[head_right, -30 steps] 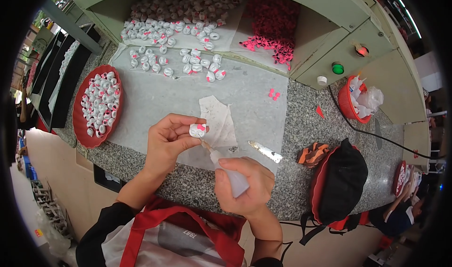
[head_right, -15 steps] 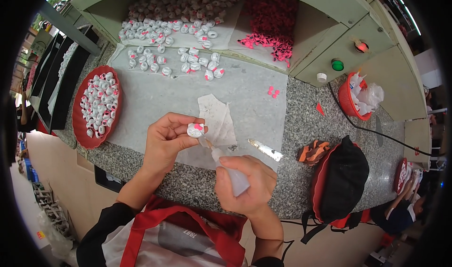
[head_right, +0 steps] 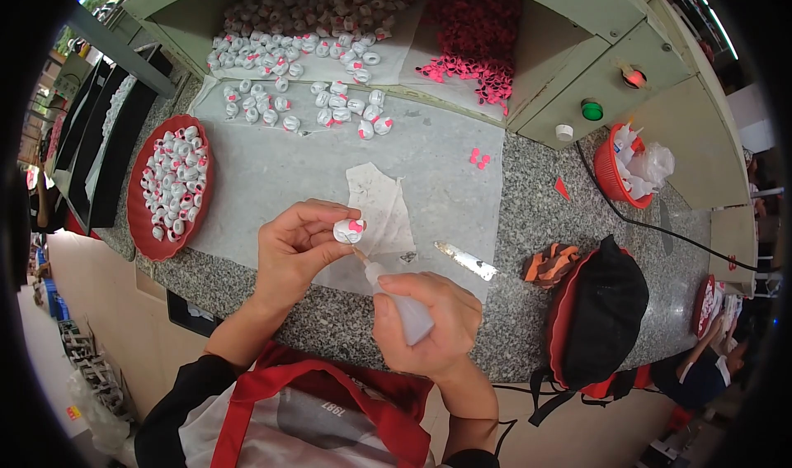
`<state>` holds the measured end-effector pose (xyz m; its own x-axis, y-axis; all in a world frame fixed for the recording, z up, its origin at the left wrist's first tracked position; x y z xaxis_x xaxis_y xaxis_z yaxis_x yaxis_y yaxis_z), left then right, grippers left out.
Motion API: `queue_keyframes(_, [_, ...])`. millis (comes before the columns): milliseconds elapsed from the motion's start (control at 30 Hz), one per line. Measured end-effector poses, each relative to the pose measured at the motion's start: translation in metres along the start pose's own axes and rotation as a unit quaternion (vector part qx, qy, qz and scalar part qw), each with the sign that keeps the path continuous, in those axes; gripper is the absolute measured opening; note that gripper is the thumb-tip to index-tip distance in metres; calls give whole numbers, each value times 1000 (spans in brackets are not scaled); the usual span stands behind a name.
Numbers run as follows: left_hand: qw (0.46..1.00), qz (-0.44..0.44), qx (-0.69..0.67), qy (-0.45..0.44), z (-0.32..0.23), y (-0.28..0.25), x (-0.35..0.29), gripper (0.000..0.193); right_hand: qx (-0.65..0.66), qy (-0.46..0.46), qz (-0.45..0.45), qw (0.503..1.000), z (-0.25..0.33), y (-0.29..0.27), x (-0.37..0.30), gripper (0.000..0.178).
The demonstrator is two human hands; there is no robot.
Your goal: Assembling small toy cat figurines by gluing bows onto their heads.
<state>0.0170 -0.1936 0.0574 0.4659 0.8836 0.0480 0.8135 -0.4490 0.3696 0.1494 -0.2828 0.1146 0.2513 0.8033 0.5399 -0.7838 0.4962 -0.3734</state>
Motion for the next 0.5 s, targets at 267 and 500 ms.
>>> queue_keyframes(267, [998,-7,53,31,-2,-3,-2,29,41,159,23,986,-14,1,3,19])
queue_keyframes(500, [999,-10,17,-44,0,-3,-2,28,9,339,-48,940,-150,-33,29,23])
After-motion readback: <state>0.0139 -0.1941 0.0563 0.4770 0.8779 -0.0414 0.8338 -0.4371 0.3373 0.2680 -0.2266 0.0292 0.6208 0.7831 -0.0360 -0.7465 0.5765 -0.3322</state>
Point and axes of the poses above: each hand's wrist, its own x-axis towards the middle knuckle, its own y-axis out of the palm, z = x × y, the point moved 4 cm from there along x, towards the middle knuckle, and after that the axes turned 3 degrees about y, right-handed, at the moved point
